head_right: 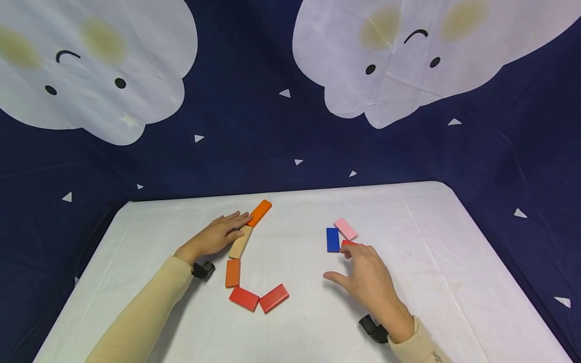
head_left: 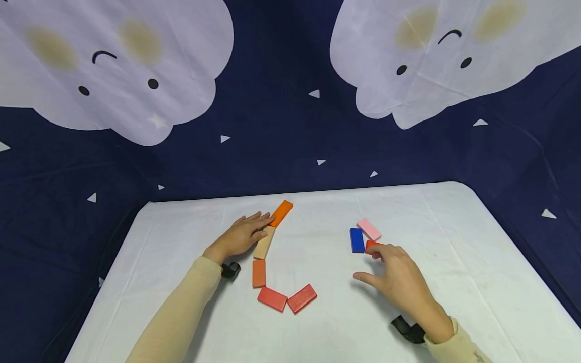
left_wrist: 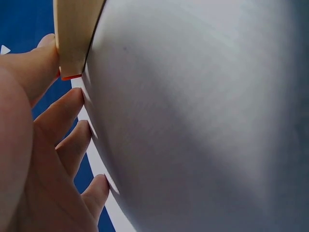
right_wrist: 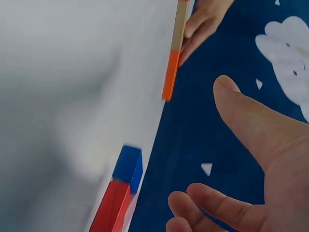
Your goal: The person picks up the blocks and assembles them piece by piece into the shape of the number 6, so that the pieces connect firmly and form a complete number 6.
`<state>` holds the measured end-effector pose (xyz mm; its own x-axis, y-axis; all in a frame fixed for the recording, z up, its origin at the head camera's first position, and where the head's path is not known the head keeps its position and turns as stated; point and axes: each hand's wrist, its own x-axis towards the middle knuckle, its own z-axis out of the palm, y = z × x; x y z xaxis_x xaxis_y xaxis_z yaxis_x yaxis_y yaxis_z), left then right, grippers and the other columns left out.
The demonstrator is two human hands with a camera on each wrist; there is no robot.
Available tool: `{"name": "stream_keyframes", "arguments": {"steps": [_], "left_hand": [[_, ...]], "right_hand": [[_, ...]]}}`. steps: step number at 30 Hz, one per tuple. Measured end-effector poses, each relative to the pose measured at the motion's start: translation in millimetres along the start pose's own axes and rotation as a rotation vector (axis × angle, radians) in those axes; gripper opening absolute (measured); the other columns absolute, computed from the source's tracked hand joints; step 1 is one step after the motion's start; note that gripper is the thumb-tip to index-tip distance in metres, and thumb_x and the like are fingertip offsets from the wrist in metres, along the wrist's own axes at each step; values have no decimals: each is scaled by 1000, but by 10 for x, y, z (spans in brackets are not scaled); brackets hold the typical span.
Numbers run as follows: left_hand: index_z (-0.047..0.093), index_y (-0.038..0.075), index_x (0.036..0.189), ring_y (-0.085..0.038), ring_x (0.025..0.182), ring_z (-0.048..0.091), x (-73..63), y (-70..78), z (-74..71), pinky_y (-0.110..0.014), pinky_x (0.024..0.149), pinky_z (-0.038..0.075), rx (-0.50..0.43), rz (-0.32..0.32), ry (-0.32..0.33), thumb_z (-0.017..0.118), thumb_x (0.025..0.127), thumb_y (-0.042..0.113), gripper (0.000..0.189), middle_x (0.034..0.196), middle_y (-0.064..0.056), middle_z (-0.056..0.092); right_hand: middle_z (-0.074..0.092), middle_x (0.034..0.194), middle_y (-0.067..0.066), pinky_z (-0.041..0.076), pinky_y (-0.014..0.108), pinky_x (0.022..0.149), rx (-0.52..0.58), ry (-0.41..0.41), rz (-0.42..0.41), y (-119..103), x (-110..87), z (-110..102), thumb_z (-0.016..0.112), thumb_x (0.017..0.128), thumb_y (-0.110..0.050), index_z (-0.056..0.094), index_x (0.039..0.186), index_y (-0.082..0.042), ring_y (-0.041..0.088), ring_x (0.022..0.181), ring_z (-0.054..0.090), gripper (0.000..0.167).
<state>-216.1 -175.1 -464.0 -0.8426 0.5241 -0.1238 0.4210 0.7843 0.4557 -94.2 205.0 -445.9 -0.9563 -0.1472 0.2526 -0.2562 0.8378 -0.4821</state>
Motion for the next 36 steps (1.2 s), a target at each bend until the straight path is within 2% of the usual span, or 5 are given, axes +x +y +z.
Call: {"name": "stream_keyframes", "arguments": {"steps": [5, 15, 20, 26, 36], "left_hand": [[39, 15, 156, -29, 152, 22, 5, -3, 7, -59, 121, 11, -2, 1, 3, 47, 108, 32, 52, 162, -5, 33], [38, 16, 157, -28, 152, 21, 10, -30, 21, -59, 121, 10, 0, 4, 0, 47, 108, 32, 52, 162, -4, 32], [38, 15, 156, -29, 152, 22, 5, -31, 16, -59, 121, 10, -2, 6, 3, 47, 108, 32, 52, 162, -4, 33], [38, 15, 157, -29, 152, 21, 8, -29, 16, -59, 121, 10, 5, 5, 3, 47, 108, 33, 53, 162, -4, 32], [39, 15, 156, -28, 152, 22, -4, -21, -1, -58, 122, 11, 2, 2, 1, 47, 108, 33, 52, 162, -4, 33]], "right_hand": [[71, 104, 13, 51, 50, 84, -16, 27, 26, 132, 27, -46, 92, 70, -40, 69, 113, 1, 32, 96, 61, 64], [69, 94, 14, 45, 39, 65, -72, 91, 32, 310, 115, -74, 91, 72, -37, 70, 109, 3, 26, 79, 53, 58], [69, 94, 19, 47, 42, 63, -106, 57, 41, 372, 150, -71, 89, 76, -38, 69, 109, 5, 31, 80, 55, 58], [68, 101, 25, 53, 54, 74, -159, 3, 42, 429, 192, -58, 90, 75, -26, 69, 112, 7, 40, 90, 59, 54], [65, 106, 24, 52, 53, 79, -150, -112, -4, 497, 248, -33, 85, 79, -10, 71, 112, 3, 38, 94, 57, 38]]}}
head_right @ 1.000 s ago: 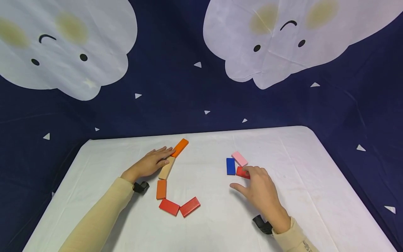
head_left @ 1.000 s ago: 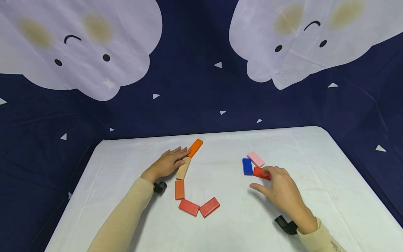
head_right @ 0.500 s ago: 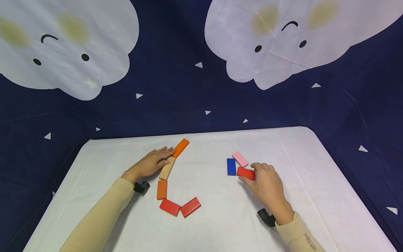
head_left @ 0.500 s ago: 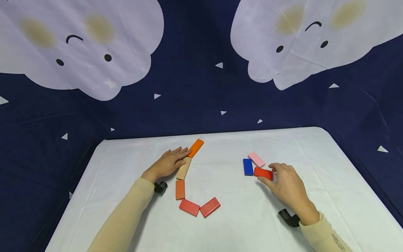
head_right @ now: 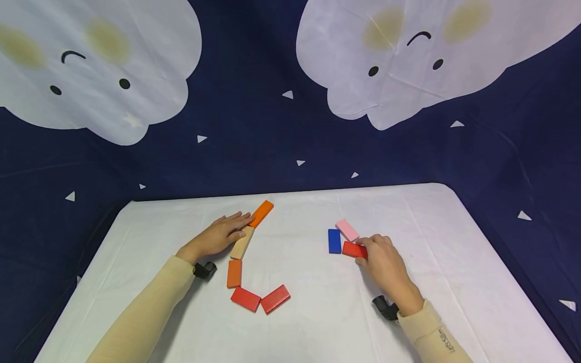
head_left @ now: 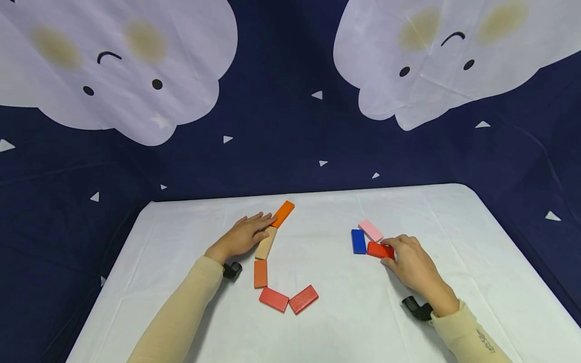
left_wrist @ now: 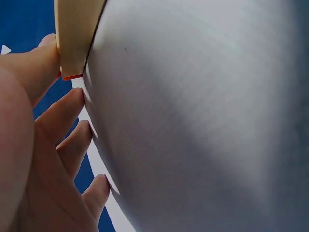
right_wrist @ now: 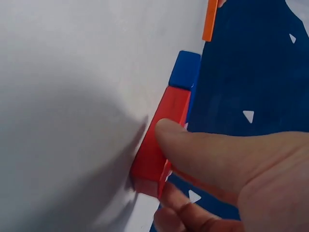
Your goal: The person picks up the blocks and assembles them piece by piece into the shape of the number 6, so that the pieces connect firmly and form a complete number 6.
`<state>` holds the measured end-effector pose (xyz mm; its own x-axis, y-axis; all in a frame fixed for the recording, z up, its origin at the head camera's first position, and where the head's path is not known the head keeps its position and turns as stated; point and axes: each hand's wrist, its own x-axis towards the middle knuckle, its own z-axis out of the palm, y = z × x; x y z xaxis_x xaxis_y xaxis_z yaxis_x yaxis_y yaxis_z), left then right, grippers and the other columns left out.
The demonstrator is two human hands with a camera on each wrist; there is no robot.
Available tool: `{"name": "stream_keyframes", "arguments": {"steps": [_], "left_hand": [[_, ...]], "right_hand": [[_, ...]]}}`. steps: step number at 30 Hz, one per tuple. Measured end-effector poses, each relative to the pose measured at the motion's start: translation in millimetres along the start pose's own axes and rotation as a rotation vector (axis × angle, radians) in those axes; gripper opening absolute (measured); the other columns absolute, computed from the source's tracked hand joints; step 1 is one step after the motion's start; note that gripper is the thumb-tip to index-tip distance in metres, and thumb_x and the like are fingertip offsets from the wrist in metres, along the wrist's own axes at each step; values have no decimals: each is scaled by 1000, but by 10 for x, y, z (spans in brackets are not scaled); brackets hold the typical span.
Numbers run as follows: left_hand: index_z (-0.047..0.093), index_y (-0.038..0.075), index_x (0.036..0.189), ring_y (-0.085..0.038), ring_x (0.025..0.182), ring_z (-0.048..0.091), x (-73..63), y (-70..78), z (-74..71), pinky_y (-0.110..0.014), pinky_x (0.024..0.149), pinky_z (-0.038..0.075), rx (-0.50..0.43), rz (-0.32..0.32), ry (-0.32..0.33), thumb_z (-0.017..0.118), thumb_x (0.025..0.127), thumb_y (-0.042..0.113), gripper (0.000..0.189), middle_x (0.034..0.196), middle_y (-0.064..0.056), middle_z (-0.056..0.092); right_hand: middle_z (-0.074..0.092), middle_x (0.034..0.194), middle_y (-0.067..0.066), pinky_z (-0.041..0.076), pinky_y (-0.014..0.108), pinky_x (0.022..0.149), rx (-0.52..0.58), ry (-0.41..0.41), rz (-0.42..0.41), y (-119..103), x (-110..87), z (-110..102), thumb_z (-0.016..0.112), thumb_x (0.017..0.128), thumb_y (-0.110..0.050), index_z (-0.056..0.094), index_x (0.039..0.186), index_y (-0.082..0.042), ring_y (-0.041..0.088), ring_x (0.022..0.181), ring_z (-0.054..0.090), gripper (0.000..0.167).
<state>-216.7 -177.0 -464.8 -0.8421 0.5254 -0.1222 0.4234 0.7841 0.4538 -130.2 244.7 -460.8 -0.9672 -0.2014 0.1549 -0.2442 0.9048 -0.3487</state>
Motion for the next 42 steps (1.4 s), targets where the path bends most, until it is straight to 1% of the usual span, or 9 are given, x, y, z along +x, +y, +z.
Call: {"name": "stream_keyframes", "arguments": {"steps": [4, 7, 10, 15, 19, 24, 28, 35, 42], "left_hand": [[39, 15, 156, -29, 152, 22, -3, -2, 4, -58, 121, 11, 0, 3, -1, 47, 108, 33, 52, 162, -5, 33], [39, 15, 156, -30, 152, 22, -6, -1, 4, -59, 121, 11, 1, 6, 3, 47, 108, 33, 53, 162, -5, 33], [39, 14, 156, -31, 151, 23, -12, -2, 3, -60, 121, 12, 2, 12, 8, 48, 107, 32, 53, 162, -6, 34], [40, 14, 156, -30, 151, 23, -18, 0, -2, -60, 121, 12, -6, 16, 12, 48, 107, 31, 52, 161, -6, 34], [39, 16, 156, -29, 152, 23, -17, 0, -3, -59, 121, 12, -2, 9, 9, 48, 108, 32, 52, 162, -5, 34], [39, 16, 156, -28, 152, 23, -9, -4, 1, -58, 121, 12, -3, 5, 5, 47, 108, 33, 52, 162, -4, 34], [40, 15, 156, -30, 151, 23, -13, -8, 6, -59, 121, 13, 3, 14, 8, 47, 108, 32, 51, 161, -5, 34], [39, 16, 156, -28, 152, 22, -12, 0, 6, -58, 122, 11, 0, 0, 2, 47, 108, 33, 52, 162, -3, 33], [39, 16, 156, -28, 152, 22, -7, -4, 6, -58, 122, 11, -3, 2, 2, 47, 108, 33, 52, 162, -3, 33]], "right_hand": [[64, 108, 22, 51, 54, 85, 11, -35, -28, 48, 3, -18, 83, 81, -4, 72, 114, -1, 38, 99, 56, 35], [62, 113, 22, 50, 55, 85, 34, -53, -31, 75, 0, -32, 82, 82, -3, 72, 116, -4, 39, 102, 54, 36], [61, 115, 25, 50, 55, 84, 49, -46, -2, 82, -12, -23, 84, 82, -13, 69, 119, 0, 41, 103, 53, 42], [63, 110, 29, 51, 50, 75, 44, -36, 92, 44, -29, 40, 85, 78, -39, 60, 124, 12, 40, 96, 54, 73], [62, 105, 29, 50, 46, 68, 15, -43, 144, -7, -22, 70, 84, 76, -48, 57, 121, 18, 39, 91, 53, 84], [60, 94, 23, 45, 40, 60, 1, -42, 169, -51, -9, 90, 84, 76, -46, 59, 113, 17, 36, 85, 52, 78], [61, 94, 22, 45, 38, 60, 19, -39, 175, -70, -20, 79, 85, 76, -41, 60, 112, 16, 36, 85, 52, 71], [61, 115, 31, 53, 50, 75, 52, -25, 156, -108, -32, 10, 86, 76, -37, 59, 122, 14, 41, 98, 53, 74], [63, 112, 27, 51, 54, 81, 81, 13, 64, -170, -15, -42, 88, 76, -38, 61, 123, 12, 41, 100, 55, 73]]}}
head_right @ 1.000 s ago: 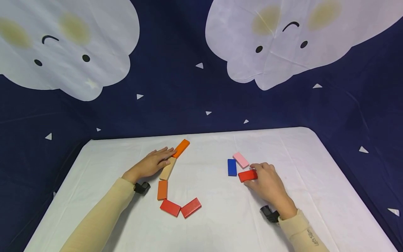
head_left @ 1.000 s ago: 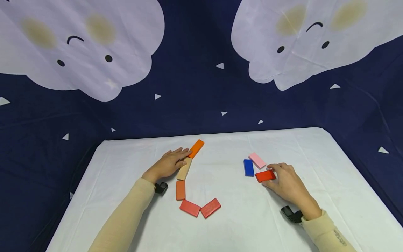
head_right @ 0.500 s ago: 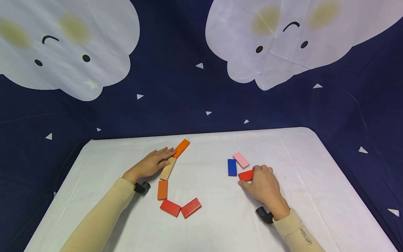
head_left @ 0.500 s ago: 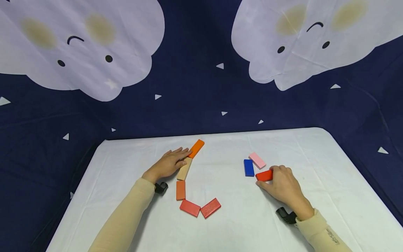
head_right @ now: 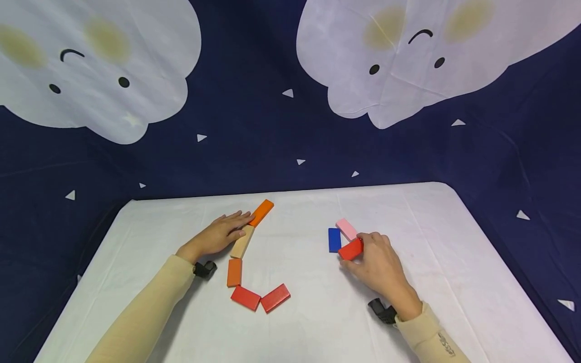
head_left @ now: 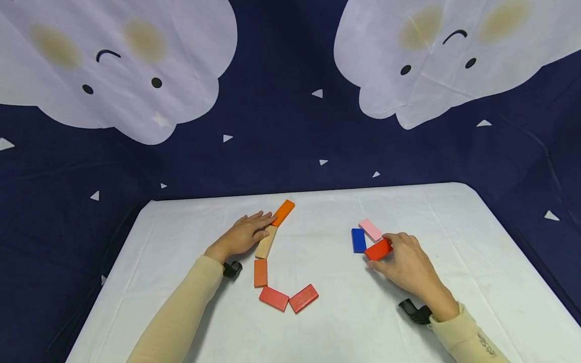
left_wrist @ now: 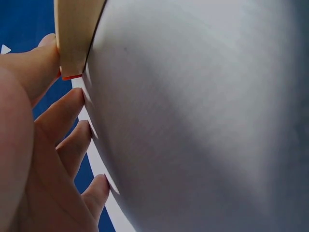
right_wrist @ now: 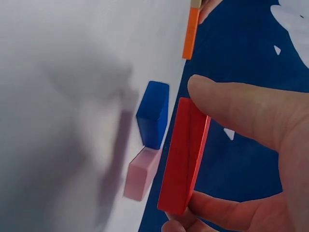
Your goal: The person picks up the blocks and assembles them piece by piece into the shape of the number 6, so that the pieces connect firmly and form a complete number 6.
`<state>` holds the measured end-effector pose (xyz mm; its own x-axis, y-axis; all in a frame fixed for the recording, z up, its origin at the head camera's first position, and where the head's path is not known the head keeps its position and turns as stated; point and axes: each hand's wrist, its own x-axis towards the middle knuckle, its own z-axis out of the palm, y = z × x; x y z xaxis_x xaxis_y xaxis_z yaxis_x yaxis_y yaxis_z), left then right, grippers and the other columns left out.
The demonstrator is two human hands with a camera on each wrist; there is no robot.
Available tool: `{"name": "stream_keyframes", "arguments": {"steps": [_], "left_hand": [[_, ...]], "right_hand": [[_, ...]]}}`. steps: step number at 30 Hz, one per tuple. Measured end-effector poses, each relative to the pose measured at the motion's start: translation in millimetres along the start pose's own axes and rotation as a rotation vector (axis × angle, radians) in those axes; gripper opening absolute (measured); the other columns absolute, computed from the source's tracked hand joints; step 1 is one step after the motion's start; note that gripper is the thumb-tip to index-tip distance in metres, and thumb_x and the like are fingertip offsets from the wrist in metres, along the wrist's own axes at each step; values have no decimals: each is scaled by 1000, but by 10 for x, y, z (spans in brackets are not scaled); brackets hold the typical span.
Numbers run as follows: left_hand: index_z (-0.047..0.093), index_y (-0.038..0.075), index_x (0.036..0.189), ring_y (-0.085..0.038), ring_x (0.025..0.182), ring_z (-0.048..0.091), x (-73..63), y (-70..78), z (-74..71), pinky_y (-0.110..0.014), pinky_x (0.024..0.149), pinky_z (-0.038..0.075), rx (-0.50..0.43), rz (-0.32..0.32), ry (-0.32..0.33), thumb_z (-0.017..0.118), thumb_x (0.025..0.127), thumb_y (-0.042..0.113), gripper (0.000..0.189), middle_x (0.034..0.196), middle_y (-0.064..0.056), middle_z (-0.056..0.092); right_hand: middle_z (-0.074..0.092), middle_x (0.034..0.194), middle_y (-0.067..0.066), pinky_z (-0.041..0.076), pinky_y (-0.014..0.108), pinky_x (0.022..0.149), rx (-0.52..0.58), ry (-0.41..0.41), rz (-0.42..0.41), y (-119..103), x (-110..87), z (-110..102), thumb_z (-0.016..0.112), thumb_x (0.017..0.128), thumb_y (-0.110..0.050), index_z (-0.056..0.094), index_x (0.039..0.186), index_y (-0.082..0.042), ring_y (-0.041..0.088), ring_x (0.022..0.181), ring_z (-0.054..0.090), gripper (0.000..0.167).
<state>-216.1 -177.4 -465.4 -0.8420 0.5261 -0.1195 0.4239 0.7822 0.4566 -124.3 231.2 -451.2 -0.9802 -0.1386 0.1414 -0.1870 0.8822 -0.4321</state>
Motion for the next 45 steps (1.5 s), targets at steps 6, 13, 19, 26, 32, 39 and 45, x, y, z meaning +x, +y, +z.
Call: {"name": "stream_keyframes", "arguments": {"steps": [6, 13, 19, 26, 32, 39, 45], "left_hand": [[39, 14, 156, -30, 152, 22, -12, 11, -10, -60, 121, 12, 7, 12, 4, 47, 108, 32, 52, 162, -6, 34], [39, 14, 156, -30, 152, 22, -4, 3, -5, -60, 121, 12, 15, 11, 5, 47, 108, 33, 52, 162, -5, 34], [39, 14, 156, -30, 152, 23, 0, 0, -7, -60, 121, 12, 11, 10, 4, 47, 108, 32, 53, 162, -5, 33], [39, 14, 156, -31, 151, 23, 0, -1, -5, -61, 120, 12, 12, 18, 5, 48, 107, 32, 53, 162, -6, 33], [41, 13, 155, -31, 150, 25, 2, -7, -2, -61, 120, 14, 10, 36, 19, 48, 108, 30, 51, 161, -6, 34], [41, 12, 155, -32, 150, 26, -5, 4, -11, -62, 120, 15, 4, 41, 24, 48, 108, 28, 51, 161, -7, 35], [41, 13, 155, -31, 150, 25, -8, 22, -18, -61, 120, 14, 0, 28, 16, 48, 108, 29, 51, 161, -6, 34]], "right_hand": [[62, 113, 27, 49, 56, 86, 11, -13, -30, -72, 6, -20, 90, 73, -35, 59, 125, 12, 41, 103, 54, 76], [62, 116, 25, 50, 54, 86, 26, -16, -39, -165, -4, -9, 91, 71, -33, 61, 125, 9, 38, 104, 54, 75], [63, 116, 23, 51, 48, 81, 15, -16, -73, -258, 1, 43, 91, 70, -31, 62, 125, 9, 33, 101, 54, 74], [64, 116, 21, 52, 49, 86, -7, -31, -124, -378, 9, 119, 94, 68, -30, 63, 125, 8, 34, 104, 55, 75], [64, 113, 18, 52, 46, 88, -22, -25, -182, -457, 13, 207, 95, 65, -29, 65, 122, 6, 30, 100, 56, 74], [63, 108, 13, 52, 43, 87, -39, -44, -250, -553, 31, 298, 96, 62, -29, 68, 121, 5, 27, 98, 56, 74], [64, 108, 9, 52, 42, 87, -35, -80, -282, -618, 62, 356, 97, 61, -28, 68, 121, 4, 25, 98, 57, 73]]}}
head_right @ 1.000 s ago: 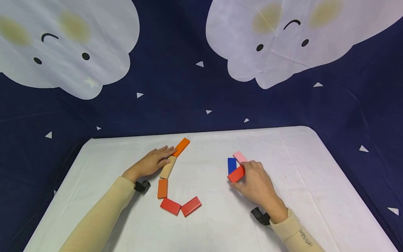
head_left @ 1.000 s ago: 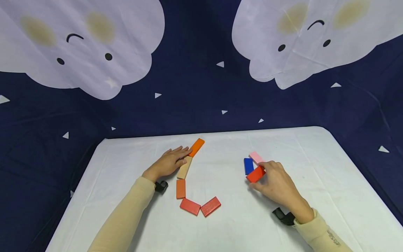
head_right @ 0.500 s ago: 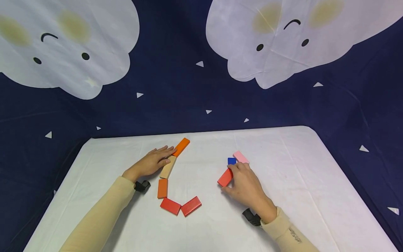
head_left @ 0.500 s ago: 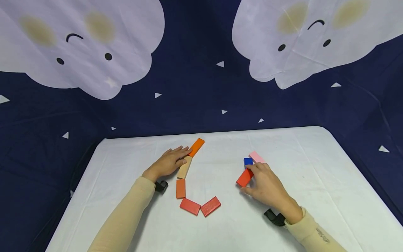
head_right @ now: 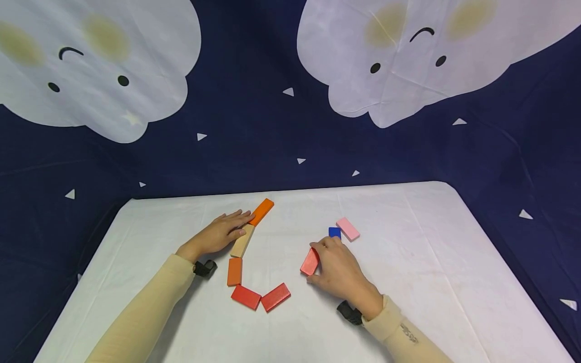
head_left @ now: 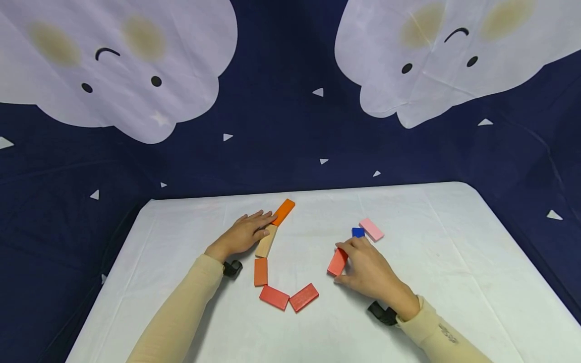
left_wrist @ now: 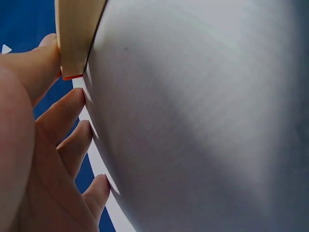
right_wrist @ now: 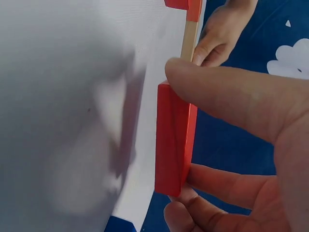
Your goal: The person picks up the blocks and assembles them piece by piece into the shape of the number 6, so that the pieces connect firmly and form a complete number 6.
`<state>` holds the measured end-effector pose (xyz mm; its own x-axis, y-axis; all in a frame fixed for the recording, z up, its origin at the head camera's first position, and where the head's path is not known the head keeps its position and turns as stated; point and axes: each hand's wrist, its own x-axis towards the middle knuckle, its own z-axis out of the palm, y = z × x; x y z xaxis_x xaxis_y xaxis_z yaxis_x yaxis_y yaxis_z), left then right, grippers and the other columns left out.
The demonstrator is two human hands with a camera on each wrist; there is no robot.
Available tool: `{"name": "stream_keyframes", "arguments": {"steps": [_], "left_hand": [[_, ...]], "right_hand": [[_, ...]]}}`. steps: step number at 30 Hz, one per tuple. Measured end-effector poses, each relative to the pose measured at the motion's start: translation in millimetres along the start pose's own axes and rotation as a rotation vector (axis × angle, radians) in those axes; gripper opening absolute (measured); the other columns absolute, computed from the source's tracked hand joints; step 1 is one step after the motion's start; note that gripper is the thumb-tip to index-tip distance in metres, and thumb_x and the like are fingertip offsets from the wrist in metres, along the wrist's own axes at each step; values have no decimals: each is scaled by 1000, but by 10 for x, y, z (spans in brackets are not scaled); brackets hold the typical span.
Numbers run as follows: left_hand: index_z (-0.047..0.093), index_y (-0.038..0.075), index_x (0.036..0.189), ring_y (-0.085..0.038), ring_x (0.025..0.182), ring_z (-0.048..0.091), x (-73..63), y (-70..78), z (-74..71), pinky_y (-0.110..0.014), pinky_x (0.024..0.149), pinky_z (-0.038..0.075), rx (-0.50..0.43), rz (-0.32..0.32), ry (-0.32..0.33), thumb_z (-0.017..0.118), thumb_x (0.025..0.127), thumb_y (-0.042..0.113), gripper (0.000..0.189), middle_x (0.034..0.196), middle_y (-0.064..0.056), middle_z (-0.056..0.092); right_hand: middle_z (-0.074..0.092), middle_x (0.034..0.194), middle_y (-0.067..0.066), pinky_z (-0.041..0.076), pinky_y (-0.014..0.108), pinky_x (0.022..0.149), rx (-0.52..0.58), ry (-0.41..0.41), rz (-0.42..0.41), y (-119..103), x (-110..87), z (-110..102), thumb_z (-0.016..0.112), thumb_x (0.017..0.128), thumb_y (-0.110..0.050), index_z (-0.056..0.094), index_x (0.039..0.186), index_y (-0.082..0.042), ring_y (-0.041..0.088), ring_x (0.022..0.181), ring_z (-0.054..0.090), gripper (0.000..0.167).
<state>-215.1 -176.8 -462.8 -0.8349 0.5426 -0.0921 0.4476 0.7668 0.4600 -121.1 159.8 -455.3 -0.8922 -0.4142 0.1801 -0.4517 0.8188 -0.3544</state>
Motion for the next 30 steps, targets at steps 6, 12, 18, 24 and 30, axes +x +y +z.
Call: {"name": "stream_keyframes", "arguments": {"steps": [6, 12, 18, 24, 30], "left_hand": [[41, 14, 155, -31, 151, 25, 2, 4, 0, -60, 120, 14, 2, -3, -2, 48, 108, 30, 51, 161, -6, 34], [40, 14, 155, -31, 151, 25, 2, 1, -1, -61, 120, 13, -2, 1, -4, 48, 108, 30, 51, 161, -6, 34], [40, 14, 155, -30, 151, 25, -2, 5, -4, -60, 120, 13, -4, -2, -4, 48, 108, 30, 51, 161, -6, 34], [40, 14, 155, -31, 151, 24, -2, -2, -6, -60, 120, 13, -4, 1, -6, 48, 108, 30, 51, 162, -6, 33], [40, 14, 156, -30, 151, 24, -4, -6, -4, -60, 120, 13, -3, 0, -8, 48, 108, 31, 51, 162, -5, 33]], "right_hand": [[66, 112, 8, 52, 41, 89, 5, -43, -44, -47, 36, 42, 96, 62, -27, 68, 123, 2, 24, 102, 56, 73], [65, 110, 6, 52, 40, 85, 11, -87, -85, -106, 57, 68, 96, 62, -26, 70, 124, -2, 23, 102, 55, 72], [64, 111, 6, 52, 41, 86, 21, -125, -124, -142, 81, 83, 95, 64, -27, 68, 126, -2, 23, 102, 55, 72], [64, 113, 7, 52, 41, 86, 21, -147, -169, -165, 105, 98, 94, 65, -27, 68, 125, -1, 23, 102, 54, 70], [64, 115, 7, 52, 40, 88, 29, -165, -186, -179, 114, 118, 94, 65, -26, 69, 125, -2, 22, 104, 54, 69]]}}
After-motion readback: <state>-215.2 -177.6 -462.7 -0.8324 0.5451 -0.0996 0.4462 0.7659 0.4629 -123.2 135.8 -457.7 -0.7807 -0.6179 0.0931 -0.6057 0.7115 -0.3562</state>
